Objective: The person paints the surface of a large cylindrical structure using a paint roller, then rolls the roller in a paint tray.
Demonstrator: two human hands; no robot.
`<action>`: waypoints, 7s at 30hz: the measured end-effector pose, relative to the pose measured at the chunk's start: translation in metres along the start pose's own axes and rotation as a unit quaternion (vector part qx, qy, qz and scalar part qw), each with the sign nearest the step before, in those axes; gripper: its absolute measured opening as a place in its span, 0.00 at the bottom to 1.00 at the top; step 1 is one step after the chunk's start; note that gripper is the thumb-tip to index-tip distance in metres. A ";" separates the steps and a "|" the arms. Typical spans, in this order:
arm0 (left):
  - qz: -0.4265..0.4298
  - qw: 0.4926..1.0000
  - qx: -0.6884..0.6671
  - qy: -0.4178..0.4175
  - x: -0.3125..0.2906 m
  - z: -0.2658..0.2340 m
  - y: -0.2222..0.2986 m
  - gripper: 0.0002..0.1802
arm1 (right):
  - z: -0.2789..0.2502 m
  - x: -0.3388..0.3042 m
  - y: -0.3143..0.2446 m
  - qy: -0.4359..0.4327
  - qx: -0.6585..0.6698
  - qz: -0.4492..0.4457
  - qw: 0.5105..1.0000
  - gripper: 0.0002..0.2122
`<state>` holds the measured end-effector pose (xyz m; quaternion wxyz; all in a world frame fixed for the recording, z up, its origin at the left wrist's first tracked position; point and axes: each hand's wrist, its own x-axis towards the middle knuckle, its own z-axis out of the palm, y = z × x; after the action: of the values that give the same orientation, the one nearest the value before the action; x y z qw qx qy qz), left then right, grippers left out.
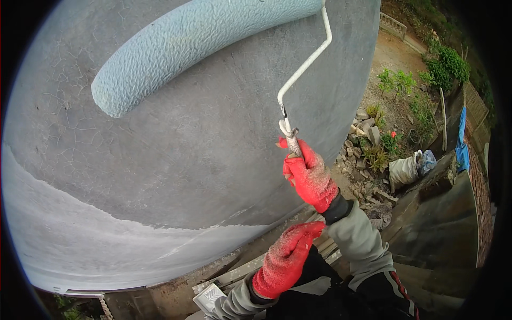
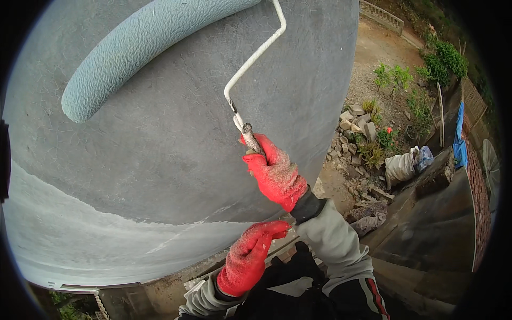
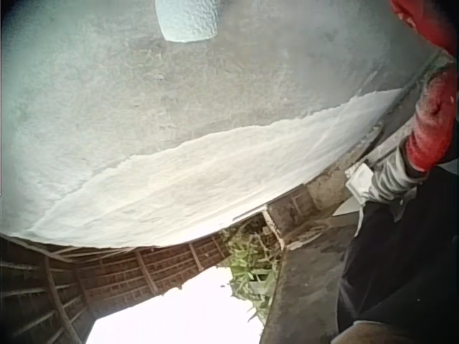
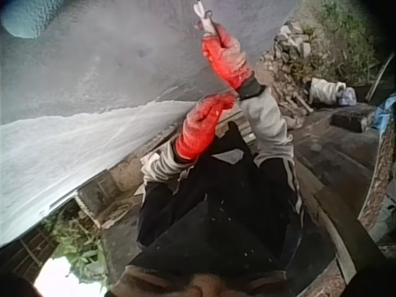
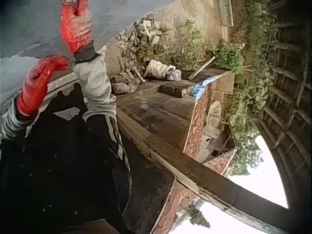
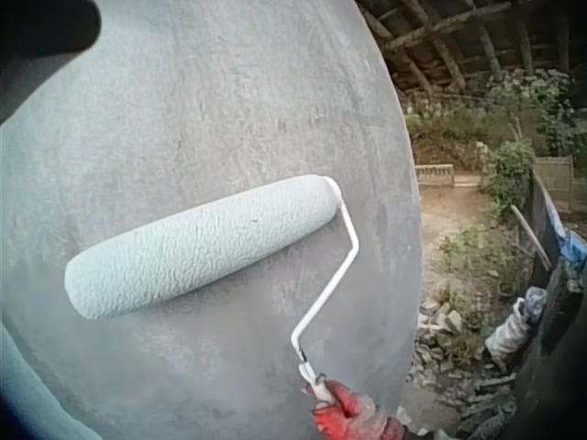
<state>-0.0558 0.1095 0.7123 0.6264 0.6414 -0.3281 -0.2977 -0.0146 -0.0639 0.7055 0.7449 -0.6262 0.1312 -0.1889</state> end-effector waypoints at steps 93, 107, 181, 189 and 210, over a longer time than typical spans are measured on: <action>0.183 0.947 0.039 0.259 -0.041 -0.002 -0.675 0.20 | -0.150 -0.121 0.833 0.126 -0.290 0.012 0.949 0.14; 0.206 0.932 0.027 0.296 -0.051 -0.007 -0.667 0.19 | -0.110 -0.029 0.687 0.102 -0.108 -0.059 0.987 0.14; 0.274 0.858 0.265 0.345 -0.060 -0.019 -0.687 0.18 | -0.168 -0.134 0.786 0.113 -0.260 0.133 0.950 0.17; 0.276 0.847 0.246 0.381 -0.063 -0.023 -0.691 0.19 | -0.167 -0.120 0.790 0.142 -0.254 0.064 0.955 0.16; 0.235 0.857 0.170 0.426 -0.066 -0.008 -0.676 0.26 | -0.203 -0.195 0.832 -0.007 -0.346 0.209 0.914 0.18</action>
<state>-0.0577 0.1670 0.0357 0.6375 0.7057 -0.2158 0.2214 -0.1791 -0.0367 -0.1570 0.5048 -0.8044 0.3115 0.0327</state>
